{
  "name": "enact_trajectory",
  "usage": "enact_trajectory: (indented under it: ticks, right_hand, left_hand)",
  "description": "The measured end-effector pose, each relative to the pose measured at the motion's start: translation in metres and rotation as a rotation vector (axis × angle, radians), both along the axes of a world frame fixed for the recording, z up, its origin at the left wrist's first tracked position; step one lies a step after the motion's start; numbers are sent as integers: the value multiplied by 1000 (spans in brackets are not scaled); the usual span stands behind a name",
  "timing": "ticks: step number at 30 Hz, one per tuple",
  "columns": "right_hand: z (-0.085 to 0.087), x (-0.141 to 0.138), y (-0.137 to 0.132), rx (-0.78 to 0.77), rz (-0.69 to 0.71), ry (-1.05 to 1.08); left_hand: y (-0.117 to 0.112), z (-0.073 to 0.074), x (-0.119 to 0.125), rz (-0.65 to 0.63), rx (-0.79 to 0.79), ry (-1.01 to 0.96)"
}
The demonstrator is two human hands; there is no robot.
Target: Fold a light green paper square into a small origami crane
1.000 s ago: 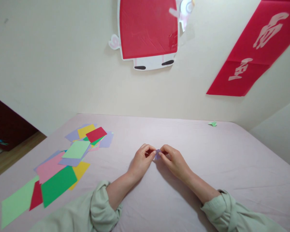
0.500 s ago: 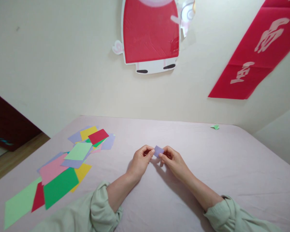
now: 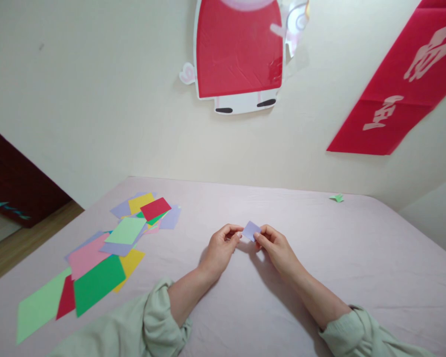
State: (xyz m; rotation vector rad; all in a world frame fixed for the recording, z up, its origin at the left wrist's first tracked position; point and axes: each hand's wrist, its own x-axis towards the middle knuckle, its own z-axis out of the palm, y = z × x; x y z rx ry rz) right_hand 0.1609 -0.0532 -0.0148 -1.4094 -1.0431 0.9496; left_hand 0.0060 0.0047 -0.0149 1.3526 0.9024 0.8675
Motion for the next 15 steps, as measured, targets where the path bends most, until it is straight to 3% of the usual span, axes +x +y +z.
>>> enact_trajectory:
  ticks: [15]
  right_hand:
    - [-2,1,1,19,31,53]
  left_hand:
    - [-1,-5,0,-42,50,9]
